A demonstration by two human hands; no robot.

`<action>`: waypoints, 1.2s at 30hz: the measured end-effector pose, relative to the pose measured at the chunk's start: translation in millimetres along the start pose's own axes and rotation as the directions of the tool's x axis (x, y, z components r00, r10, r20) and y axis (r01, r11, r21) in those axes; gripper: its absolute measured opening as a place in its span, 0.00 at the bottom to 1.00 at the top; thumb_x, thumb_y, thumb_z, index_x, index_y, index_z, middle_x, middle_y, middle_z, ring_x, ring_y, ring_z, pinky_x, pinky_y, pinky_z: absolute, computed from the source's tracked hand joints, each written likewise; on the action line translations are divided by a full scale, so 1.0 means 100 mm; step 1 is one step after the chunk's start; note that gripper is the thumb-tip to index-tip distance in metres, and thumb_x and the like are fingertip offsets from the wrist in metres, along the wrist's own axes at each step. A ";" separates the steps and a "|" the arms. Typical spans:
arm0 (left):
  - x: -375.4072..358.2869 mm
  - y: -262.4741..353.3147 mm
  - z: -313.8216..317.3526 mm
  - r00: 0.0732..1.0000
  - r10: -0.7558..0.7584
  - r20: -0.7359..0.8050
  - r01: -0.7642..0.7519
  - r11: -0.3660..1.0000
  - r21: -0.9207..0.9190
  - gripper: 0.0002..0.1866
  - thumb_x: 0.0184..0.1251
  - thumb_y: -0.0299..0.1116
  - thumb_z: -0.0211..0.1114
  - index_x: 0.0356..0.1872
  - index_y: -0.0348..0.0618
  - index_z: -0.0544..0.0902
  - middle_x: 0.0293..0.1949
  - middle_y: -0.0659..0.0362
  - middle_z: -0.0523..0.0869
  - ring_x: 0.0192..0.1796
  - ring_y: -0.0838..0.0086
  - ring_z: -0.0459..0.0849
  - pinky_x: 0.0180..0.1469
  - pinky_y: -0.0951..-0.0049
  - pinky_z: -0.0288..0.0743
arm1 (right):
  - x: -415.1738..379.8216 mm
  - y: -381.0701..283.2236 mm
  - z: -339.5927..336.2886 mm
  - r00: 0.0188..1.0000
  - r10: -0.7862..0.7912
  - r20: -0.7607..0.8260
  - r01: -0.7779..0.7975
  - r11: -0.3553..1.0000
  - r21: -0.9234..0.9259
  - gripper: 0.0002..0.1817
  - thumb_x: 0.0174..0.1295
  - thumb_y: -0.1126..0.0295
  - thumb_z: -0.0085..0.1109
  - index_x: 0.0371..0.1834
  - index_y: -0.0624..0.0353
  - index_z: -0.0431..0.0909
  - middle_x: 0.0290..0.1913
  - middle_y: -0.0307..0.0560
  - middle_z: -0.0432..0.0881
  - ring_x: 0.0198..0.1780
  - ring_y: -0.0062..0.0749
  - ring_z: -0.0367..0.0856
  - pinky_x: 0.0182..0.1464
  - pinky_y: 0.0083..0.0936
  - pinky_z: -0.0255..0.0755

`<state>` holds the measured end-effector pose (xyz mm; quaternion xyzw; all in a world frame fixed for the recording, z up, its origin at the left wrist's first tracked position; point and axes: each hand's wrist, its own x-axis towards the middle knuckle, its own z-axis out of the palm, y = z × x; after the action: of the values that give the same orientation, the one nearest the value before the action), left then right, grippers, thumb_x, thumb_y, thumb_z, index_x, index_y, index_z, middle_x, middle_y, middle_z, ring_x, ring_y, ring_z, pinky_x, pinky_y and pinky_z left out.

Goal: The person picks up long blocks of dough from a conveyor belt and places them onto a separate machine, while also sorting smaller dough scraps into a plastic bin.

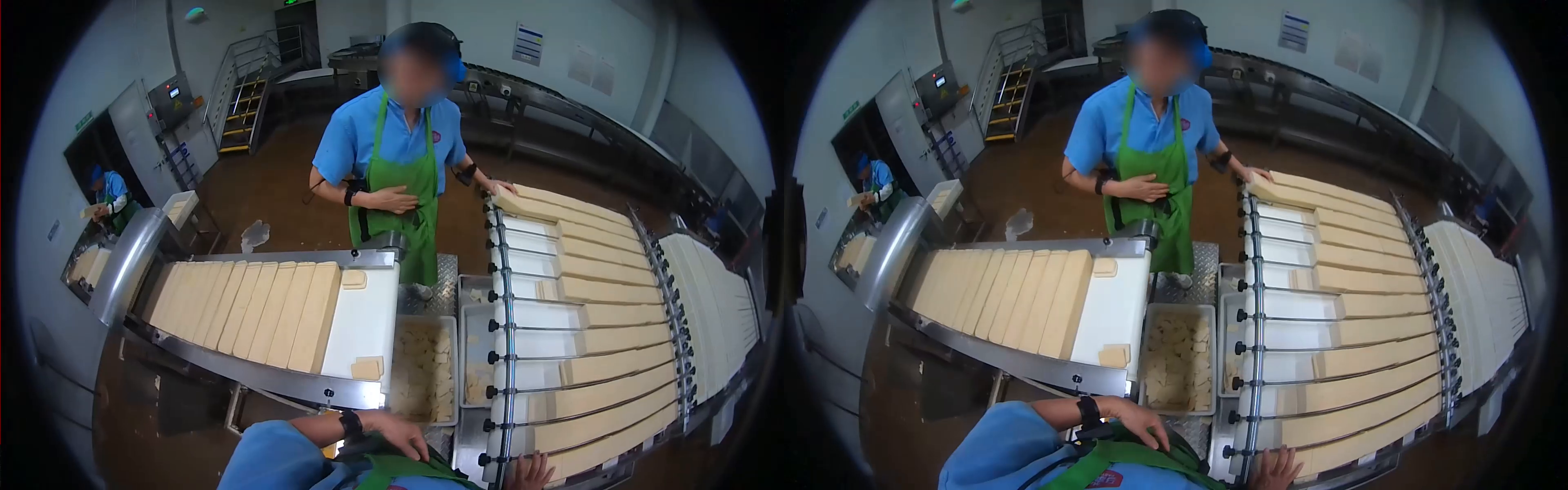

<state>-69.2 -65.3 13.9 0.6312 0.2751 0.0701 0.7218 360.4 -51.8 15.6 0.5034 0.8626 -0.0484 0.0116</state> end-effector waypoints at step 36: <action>-1.77 -0.90 0.09 -0.512 -0.389 -0.766 0.032 0.882 -0.470 0.49 0.55 0.29 0.82 0.74 0.34 0.60 0.60 0.39 0.64 0.54 0.37 0.80 0.53 0.49 0.81 | 5.29 -5.51 0.63 0.737 -0.661 -0.142 0.674 0.734 0.085 0.24 0.61 0.55 0.70 0.54 0.61 0.83 0.54 0.53 0.76 0.61 0.49 0.71 0.60 0.50 0.63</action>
<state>-236.1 -169.8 -16.6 0.1090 0.8705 0.4368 0.1989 -381.0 131.5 -44.1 0.1615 0.9801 -0.0800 -0.0835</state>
